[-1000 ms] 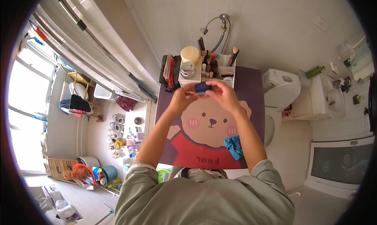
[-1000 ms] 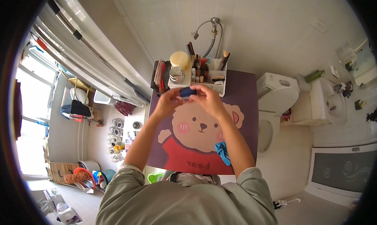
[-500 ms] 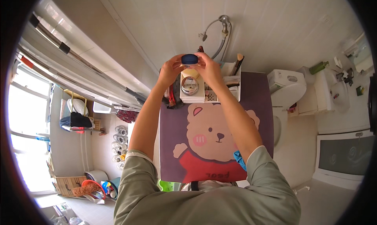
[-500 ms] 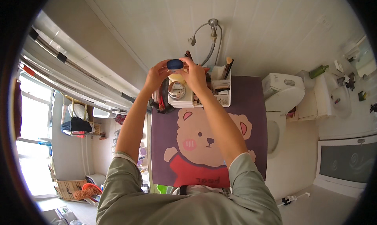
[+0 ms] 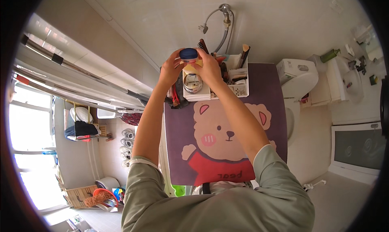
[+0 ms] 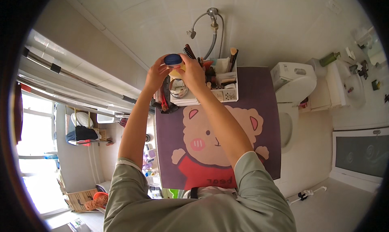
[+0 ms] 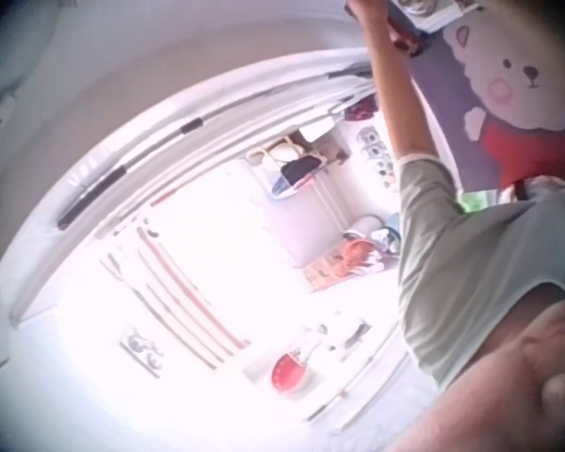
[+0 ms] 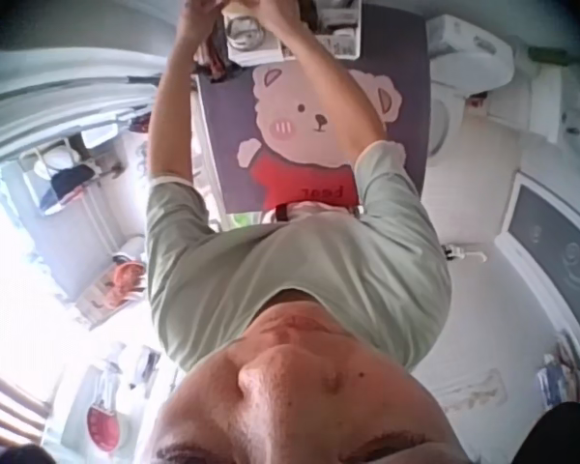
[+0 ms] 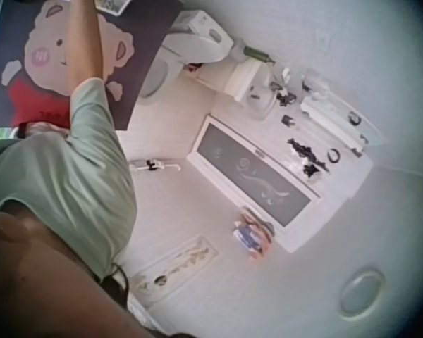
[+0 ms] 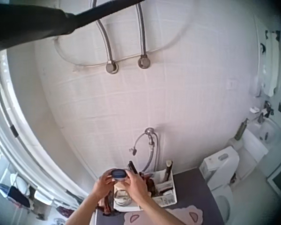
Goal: The person organizes small items into a white organizer on a table, then washes a blue cloth in a green basin on the floor, and finally places the cloth and other items into a cosmetic bag.
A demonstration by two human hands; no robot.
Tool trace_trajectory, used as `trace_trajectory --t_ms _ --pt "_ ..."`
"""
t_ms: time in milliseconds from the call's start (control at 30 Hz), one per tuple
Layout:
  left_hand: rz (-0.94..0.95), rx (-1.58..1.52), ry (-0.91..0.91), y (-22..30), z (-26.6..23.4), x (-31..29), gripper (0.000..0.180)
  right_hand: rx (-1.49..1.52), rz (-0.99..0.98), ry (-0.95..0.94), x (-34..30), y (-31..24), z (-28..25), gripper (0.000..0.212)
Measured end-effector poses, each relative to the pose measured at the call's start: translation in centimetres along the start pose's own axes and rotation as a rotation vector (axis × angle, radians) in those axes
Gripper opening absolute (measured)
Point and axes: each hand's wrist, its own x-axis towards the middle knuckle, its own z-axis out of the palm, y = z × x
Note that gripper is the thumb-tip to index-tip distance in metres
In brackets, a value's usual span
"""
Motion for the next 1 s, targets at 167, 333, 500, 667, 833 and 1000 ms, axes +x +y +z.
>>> trace_trajectory --t_ms 167,333,500,667,833,1000 --pt "-0.034 -0.067 0.016 -0.7 0.4 0.2 0.05 -0.011 0.048 -0.056 0.0 -0.1 -0.4 0.051" --pt "-0.042 -0.133 0.076 -1.8 0.1 -0.4 0.052 0.059 0.102 -0.044 -0.4 -0.1 -0.7 0.064" --pt "-0.007 -0.042 0.076 -1.7 -0.4 -0.7 0.051 0.075 0.0 -0.032 -0.1 -1.4 -2.4 0.057" --pt "-0.036 -0.027 0.031 0.1 -0.2 -0.1 0.05 0.037 -0.03 -0.1 1.4 -1.1 -2.7 0.053" --pt "-0.047 -0.037 0.065 -0.8 -0.1 -0.4 0.051 0.029 -0.02 -0.139 1.7 -1.7 -3.1 0.055" --pt "-0.004 0.025 0.252 -1.5 0.7 -2.7 0.069 -0.008 -0.004 -0.176 1.9 -1.4 -3.4 0.057"
